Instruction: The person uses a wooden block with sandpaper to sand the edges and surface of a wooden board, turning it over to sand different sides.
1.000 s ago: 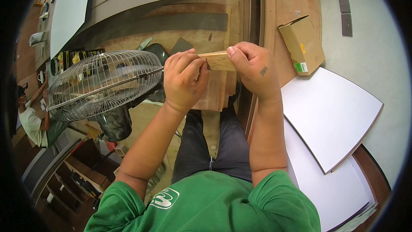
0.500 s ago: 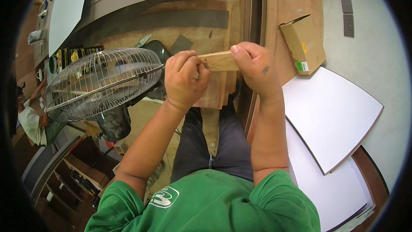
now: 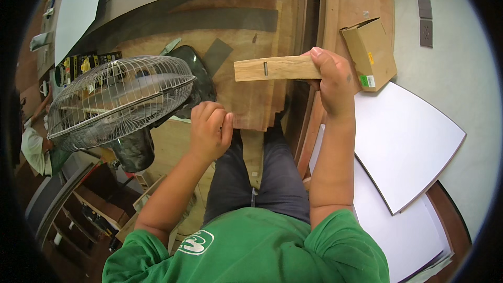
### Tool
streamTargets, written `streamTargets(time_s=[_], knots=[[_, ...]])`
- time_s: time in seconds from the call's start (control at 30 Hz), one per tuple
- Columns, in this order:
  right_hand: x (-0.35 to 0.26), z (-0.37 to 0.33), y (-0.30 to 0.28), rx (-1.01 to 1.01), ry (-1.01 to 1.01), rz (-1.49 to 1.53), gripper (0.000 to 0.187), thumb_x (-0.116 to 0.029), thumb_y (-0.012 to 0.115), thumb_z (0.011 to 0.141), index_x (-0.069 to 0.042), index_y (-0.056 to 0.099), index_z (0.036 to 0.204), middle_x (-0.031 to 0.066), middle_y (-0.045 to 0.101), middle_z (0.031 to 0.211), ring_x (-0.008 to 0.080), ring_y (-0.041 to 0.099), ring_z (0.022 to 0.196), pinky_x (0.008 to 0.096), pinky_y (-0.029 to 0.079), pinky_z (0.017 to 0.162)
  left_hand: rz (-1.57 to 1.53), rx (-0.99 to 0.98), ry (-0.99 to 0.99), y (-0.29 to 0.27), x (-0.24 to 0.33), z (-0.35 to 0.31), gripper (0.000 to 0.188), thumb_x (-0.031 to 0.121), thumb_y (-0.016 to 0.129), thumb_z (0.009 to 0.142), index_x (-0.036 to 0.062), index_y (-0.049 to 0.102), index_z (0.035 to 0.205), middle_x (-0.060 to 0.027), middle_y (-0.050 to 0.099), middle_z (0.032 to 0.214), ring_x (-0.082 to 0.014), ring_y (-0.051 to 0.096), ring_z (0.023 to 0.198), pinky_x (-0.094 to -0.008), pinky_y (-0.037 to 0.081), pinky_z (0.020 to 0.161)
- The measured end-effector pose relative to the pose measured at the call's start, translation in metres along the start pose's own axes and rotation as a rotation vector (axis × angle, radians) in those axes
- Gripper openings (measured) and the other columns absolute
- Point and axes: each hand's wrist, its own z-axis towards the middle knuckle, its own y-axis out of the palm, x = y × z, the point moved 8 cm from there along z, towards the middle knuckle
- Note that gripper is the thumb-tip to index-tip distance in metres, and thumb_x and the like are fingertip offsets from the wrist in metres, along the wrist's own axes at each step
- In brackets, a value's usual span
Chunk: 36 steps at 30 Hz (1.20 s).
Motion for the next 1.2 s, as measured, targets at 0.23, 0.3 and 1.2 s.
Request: streamTargets(time_s=[0.23, 0.3, 1.2], knots=[[0.02, 0.003, 0.005, -0.018, 0.087, 0.138, 0.038, -0.03, 0.049, 0.093, 0.003, 0.067, 0.087, 0.0017, 0.054, 0.069, 0.0076, 0.043, 0.057, 0.0223, 0.032, 0.05, -0.099, -0.1, -0.012, 0.008, -0.005, -0.026, 0.029, -0.002, 0.066, 0.077, 0.0043, 0.06, 0.105, -0.0138, 0.061, 0.11, -0.036, 0.059, 0.1, -0.0449, 0.044, 0.089], [0.022, 0.004, 0.01, -0.011, 0.103, 0.14, 0.037, -0.03, 0.05, 0.094, 0.002, 0.066, 0.086, 0.0016, 0.053, 0.068, 0.0077, 0.042, 0.056, 0.0224, 0.032, 0.05, -0.122, -0.137, 0.048, 0.012, -0.005, -0.036, 0.036, -0.001, 0.067, 0.078, 0.0044, 0.06, 0.112, -0.0151, 0.061, 0.116, -0.0363, 0.059, 0.103, -0.0454, 0.045, 0.09], [0.225, -0.231, 0.128, 0.076, 1.143, 0.304, 0.027, -0.028, 0.055, 0.093, -0.012, 0.053, 0.072, -0.0025, 0.039, 0.052, 0.0088, 0.031, 0.042, 0.0294, 0.026, 0.046, -0.005, -0.371, 0.174, 0.036, -0.073, -0.193, 0.085, 0.019, 0.078, 0.078, 0.0012, 0.034, 0.149, -0.0185, 0.055, 0.114, -0.0389, 0.054, 0.103, -0.0475, 0.044, 0.09]])
